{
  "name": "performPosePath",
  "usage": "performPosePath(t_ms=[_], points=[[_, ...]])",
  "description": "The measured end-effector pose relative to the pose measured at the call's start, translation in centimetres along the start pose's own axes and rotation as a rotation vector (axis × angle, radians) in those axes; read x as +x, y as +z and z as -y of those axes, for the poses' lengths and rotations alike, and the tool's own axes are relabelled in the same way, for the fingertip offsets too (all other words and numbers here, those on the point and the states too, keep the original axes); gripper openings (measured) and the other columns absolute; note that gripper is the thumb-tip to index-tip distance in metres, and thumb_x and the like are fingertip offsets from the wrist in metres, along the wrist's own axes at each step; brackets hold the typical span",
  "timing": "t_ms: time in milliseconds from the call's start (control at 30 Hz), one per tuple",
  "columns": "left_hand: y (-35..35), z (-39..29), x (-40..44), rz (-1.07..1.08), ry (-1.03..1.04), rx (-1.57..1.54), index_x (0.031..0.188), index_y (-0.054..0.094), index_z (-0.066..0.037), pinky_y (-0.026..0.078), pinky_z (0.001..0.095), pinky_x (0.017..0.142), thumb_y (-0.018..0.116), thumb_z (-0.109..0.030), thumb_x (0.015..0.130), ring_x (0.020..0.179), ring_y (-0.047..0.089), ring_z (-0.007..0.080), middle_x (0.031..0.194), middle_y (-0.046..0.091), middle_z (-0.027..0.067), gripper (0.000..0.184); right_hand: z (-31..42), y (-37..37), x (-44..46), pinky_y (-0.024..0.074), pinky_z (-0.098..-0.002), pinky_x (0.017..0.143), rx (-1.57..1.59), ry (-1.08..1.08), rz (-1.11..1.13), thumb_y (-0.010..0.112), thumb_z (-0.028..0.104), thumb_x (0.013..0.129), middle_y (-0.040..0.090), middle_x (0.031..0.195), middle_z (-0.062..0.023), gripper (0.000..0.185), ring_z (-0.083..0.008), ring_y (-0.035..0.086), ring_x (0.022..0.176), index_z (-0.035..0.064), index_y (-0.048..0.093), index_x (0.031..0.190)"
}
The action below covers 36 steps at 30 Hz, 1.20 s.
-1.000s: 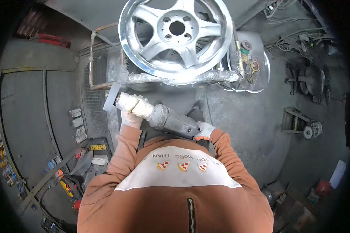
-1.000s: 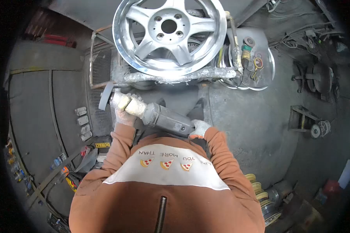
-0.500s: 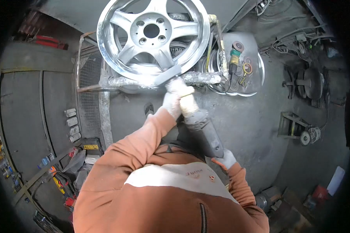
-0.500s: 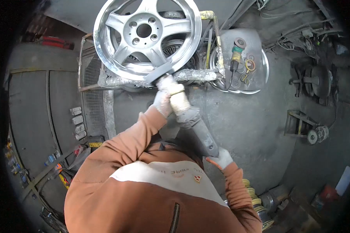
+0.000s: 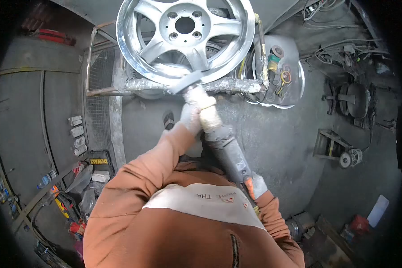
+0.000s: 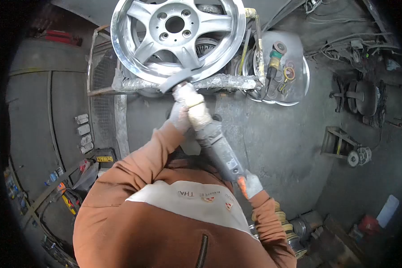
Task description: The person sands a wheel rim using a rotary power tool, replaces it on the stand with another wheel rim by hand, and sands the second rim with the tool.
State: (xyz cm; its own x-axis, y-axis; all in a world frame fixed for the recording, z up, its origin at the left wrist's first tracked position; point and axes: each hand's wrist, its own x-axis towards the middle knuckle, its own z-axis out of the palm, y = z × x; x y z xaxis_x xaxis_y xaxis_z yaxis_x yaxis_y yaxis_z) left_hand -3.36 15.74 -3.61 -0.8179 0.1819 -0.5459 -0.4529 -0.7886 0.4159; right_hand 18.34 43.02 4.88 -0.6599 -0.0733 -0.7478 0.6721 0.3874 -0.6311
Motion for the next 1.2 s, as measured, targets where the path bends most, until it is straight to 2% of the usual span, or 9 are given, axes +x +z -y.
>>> performPosePath(t_ms=[133,233,300,433,533,833,933,1133,1200], points=[[-5.2,-1.7,-0.5,0.008,0.071,0.034,0.102,0.060,-0.004,0.058,0.0430,0.069,0.068,-0.014,0.084,0.075,0.067,0.0279,0.086,0.065,0.0112,0.022,0.6,2.5,1.0,0.0512,-0.0399,0.074,-0.272,-0.110,0.018,0.061,0.029,0.088,0.066,0.093,-0.0259,0.038,-0.0314,0.066,0.085,-0.0029,0.060,0.108],[-4.4,-1.5,-0.7,-0.025,0.057,0.033,0.103,0.060,-0.003,0.058,0.0430,0.069,0.068,-0.014,0.084,0.074,0.067,0.0285,0.086,0.065,0.0118,0.023,4.2,1.9,-0.7,0.0507,-0.0408,0.069,-0.241,-0.057,0.034,0.069,0.025,0.081,0.064,0.082,-0.0233,0.036,-0.0397,0.063,0.074,-0.0014,0.060,0.103],[-2.5,-0.1,0.4,-0.004,-0.032,-0.009,0.100,0.061,-0.003,0.057,0.0397,0.067,0.067,-0.013,0.085,0.072,0.065,0.0257,0.084,0.065,0.0104,0.019,7.6,1.5,-2.4,0.0520,-0.0377,0.072,-0.243,-0.203,-0.002,0.072,0.024,0.078,0.067,0.085,-0.0218,0.042,-0.0320,0.067,0.078,-0.0022,0.060,0.108],[2.8,1.8,2.5,0.101,-0.100,-0.075,0.096,0.062,-0.004,0.055,0.0338,0.063,0.067,-0.011,0.086,0.067,0.063,0.0183,0.079,0.063,0.0060,0.013,9.1,0.6,-5.7,0.0527,-0.0350,0.074,-0.241,-0.061,-0.058,0.074,0.015,0.073,0.070,0.088,-0.0164,0.048,-0.0228,0.069,0.080,-0.0031,0.057,0.115],[5.2,1.7,3.1,0.173,-0.172,-0.150,0.098,0.063,-0.004,0.055,0.0336,0.064,0.068,-0.012,0.086,0.067,0.063,0.0178,0.079,0.063,0.0053,0.015,13.3,1.1,-7.6,0.0529,-0.0335,0.073,-0.236,0.123,-0.191,0.071,0.006,0.071,0.068,0.088,-0.0184,0.049,-0.0242,0.068,0.079,-0.0041,0.055,0.115],[1.1,-3.7,0.1,0.168,-0.126,-0.128,0.103,0.062,-0.006,0.054,0.0301,0.073,0.068,-0.009,0.085,0.081,0.063,0.0149,0.088,0.063,0.0027,0.019,13.6,7.3,-8.4,0.0532,-0.0376,0.078,-0.243,0.017,-0.170,0.067,0.014,0.075,0.067,0.095,-0.0256,0.051,-0.0384,0.068,0.088,-0.0057,0.053,0.120],[-2.5,-5.0,-0.3,0.186,-0.137,-0.175,0.101,0.060,-0.006,0.056,0.0349,0.063,0.062,-0.017,0.091,0.067,0.063,0.0189,0.080,0.062,0.0055,0.015,13.6,9.7,-7.6,0.0536,-0.0418,0.076,-0.346,-0.016,-0.142,0.068,0.016,0.077,0.066,0.093,-0.0284,0.049,-0.0422,0.067,0.088,-0.0055,0.053,0.118],[-3.0,-4.7,-0.8,0.173,0.002,-0.028,0.101,0.058,-0.008,0.055,0.0351,0.064,0.062,-0.021,0.092,0.068,0.062,0.0195,0.079,0.060,0.0052,0.016,13.7,8.4,-7.0,0.0538,-0.0420,0.074,-0.238,-0.020,-0.072,0.068,0.017,0.075,0.067,0.089,-0.0261,0.047,-0.0412,0.068,0.082,-0.0035,0.055,0.115],[-1.4,-2.0,0.8,0.249,-0.134,-0.101,0.103,0.057,-0.009,0.055,0.0346,0.066,0.063,-0.019,0.091,0.069,0.061,0.0187,0.080,0.059,0.0042,0.016,13.8,6.3,-7.8,0.0537,-0.0417,0.074,-0.226,0.000,-0.091,0.067,0.017,0.075,0.067,0.088,-0.0256,0.046,-0.0405,0.069,0.082,-0.0034,0.055,0.115]])
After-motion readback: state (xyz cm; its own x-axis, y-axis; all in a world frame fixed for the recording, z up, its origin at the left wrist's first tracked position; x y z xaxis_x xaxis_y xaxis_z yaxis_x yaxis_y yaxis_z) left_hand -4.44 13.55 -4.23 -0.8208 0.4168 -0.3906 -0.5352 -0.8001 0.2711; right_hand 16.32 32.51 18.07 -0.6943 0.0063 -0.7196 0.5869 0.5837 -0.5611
